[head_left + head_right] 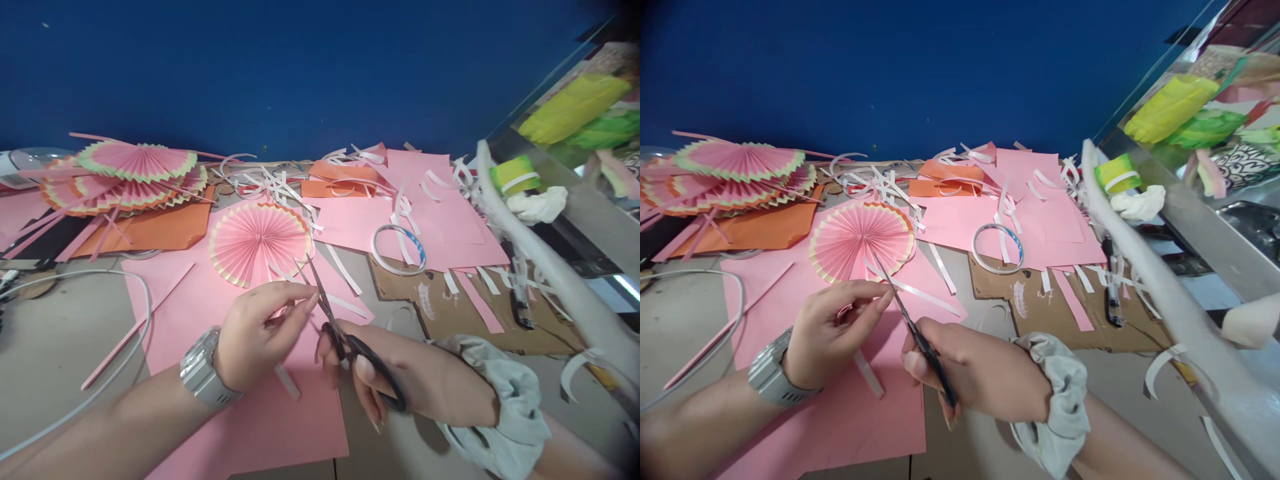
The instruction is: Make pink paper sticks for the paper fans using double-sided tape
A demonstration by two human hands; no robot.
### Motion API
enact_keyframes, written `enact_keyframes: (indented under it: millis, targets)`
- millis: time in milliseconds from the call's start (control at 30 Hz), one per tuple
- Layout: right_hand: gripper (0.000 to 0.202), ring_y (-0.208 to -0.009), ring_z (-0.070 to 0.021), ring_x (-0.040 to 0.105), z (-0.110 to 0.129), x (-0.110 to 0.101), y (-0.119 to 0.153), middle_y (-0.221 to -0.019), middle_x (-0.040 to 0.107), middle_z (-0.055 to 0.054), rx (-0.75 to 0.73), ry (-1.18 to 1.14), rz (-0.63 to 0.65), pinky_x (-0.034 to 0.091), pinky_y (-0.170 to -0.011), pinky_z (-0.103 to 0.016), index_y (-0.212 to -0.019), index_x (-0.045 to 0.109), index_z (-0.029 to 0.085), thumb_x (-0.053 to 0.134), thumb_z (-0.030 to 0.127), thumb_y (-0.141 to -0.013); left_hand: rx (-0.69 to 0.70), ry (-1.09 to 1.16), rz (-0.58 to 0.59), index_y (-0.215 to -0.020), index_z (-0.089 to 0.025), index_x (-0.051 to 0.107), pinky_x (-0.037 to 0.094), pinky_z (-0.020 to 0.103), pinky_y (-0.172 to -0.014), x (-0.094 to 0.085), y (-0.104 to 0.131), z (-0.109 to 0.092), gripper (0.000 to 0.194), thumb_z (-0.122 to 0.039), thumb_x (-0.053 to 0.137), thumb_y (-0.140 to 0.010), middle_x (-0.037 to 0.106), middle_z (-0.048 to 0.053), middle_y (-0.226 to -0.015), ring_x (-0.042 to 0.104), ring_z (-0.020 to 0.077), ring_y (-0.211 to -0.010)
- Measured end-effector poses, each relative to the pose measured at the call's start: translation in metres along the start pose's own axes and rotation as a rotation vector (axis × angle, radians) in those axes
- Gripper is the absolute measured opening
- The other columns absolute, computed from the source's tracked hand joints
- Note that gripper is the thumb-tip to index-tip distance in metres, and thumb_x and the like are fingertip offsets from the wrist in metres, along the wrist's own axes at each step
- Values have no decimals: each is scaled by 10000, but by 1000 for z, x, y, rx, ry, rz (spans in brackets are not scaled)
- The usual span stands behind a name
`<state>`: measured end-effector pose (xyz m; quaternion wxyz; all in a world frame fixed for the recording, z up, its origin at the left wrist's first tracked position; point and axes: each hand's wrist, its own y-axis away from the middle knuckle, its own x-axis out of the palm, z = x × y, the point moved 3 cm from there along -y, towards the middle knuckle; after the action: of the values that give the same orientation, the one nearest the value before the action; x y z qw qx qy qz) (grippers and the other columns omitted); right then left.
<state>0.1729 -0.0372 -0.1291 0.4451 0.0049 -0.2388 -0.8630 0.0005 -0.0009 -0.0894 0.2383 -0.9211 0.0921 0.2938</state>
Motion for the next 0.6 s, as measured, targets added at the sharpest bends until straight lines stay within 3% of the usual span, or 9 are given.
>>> enact_keyframes:
  millis: [167, 333, 600]
  targets:
    - [689, -470, -71, 542, -2, -2, -2, -926, 581, -91, 28, -43, 194, 428, -423, -206, -1082, 431, 139, 352, 736, -748, 27, 18, -13, -885, -156, 649, 438, 190, -505, -1, -2, 0, 106, -139, 577, -809, 701, 16, -722, 549, 85, -519]
    - [502, -491, -48, 520, 11, -1, 2, -955, 563, -68, 10, 51, 12, 432, -442, -179, -1038, 443, 156, 343, 612, -854, 14, 59, -27, -845, -147, 662, 423, 173, -476, 0, -2, 1, 84, -139, 591, -800, 679, -1, -649, 534, 74, -490]
    - [393, -485, -69, 479, 16, 3, 3, -661, 451, 39, -17, 8, -51, 445, -457, -187, -1010, 481, 163, 394, 522, -877, -72, 140, -5, -819, -156, 652, 459, 172, -509, 2, 0, 0, 77, -126, 582, -806, 701, 11, -711, 624, 102, -616]
